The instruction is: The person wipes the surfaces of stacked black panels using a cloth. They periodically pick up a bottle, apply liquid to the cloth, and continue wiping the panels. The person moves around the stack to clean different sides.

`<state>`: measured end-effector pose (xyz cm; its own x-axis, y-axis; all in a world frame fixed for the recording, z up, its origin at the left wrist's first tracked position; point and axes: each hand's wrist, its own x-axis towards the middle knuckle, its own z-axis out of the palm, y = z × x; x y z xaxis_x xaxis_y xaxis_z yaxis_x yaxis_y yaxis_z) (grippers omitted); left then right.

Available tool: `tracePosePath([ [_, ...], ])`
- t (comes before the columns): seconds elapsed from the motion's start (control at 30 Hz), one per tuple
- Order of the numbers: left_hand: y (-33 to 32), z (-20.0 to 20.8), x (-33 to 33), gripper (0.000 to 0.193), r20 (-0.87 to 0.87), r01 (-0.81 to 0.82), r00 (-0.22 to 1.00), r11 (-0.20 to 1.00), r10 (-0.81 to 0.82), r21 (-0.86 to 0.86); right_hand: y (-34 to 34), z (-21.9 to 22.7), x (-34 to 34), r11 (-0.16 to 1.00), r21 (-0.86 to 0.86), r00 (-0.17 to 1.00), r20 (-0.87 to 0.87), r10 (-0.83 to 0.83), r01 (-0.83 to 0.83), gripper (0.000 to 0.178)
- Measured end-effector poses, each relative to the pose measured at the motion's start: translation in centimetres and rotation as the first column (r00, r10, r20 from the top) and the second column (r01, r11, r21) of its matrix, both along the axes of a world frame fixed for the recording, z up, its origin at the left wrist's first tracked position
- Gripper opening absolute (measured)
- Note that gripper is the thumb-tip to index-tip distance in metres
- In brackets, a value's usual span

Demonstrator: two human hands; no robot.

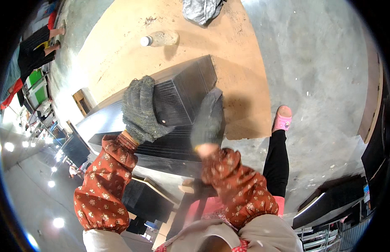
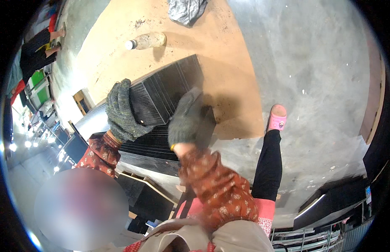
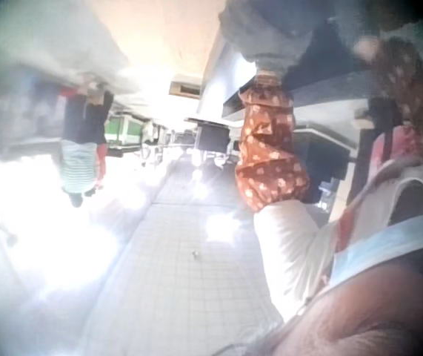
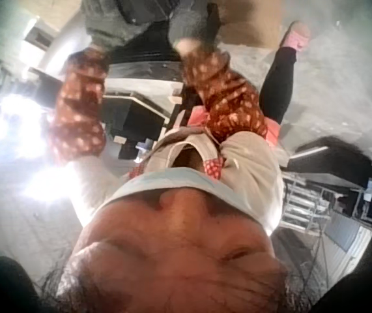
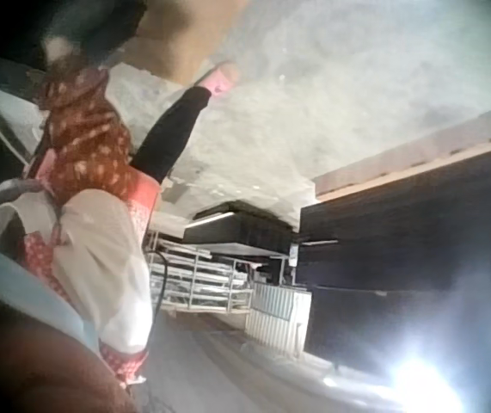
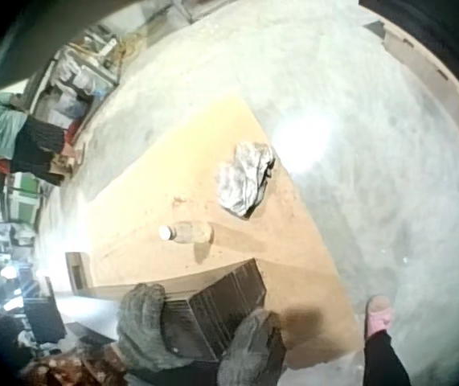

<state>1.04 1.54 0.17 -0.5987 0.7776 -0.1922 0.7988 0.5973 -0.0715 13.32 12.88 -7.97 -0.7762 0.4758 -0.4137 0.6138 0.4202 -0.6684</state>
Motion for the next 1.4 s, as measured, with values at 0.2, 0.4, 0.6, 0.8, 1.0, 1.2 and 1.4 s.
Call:
tracePosePath([
  [0.2, -0.2, 0.0, -0.2, 0.115, -0.004, 0.020, 1.000, 0.999, -0.020, 0.026, -0.6, 2.1, 0.5, 0.993, -0.119, 0.999, 0.028, -0.016, 0.019, 0.046],
  [0.4, -0.3, -0.2, -0.1, 0.112, 0.027, 0.005, 1.000, 0.997, -0.007, 0.072, -1.2, 0.5, 0.5, 0.991, -0.088, 0.989, -0.100, -0.107, 0.098, 0.051],
  [0.6, -0.1, -0.1, -0.2, 0.110, -0.002, -0.024, 1.000, 0.995, 0.025, 0.093, -2.4, 1.9, 0.8, 0.976, -0.073, 0.972, -0.104, -0.210, 0.203, 0.048],
  [0.8, -0.1, 0.2, 0.1, 0.111, 0.034, -0.024, 0.999, 0.998, 0.022, 0.065, -1.1, 3.0, 0.3, 0.834, -0.407, 0.927, 0.108, -0.360, 0.372, 0.047],
  [1.0, -0.3, 0.2, 0.0, 0.112, 0.026, -0.015, 1.000, 0.999, 0.014, 0.048, -0.7, 1.4, 0.6, 0.837, -0.453, 0.917, -0.097, -0.387, 0.306, 0.053],
  [1.2, 0.2, 1.1, -0.7, 0.112, 0.024, 0.005, 1.000, 1.000, -0.005, 0.018, -0.5, 6.6, -0.8, 0.876, -0.351, 0.943, 0.087, -0.320, 0.330, 0.053],
  [1.4, -0.5, -0.1, 0.3, 0.112, -0.003, -0.003, 1.000, 0.999, 0.003, 0.052, -0.3, 4.2, 1.7, 0.994, -0.063, 0.940, -0.324, -0.103, 0.087, 0.048],
])
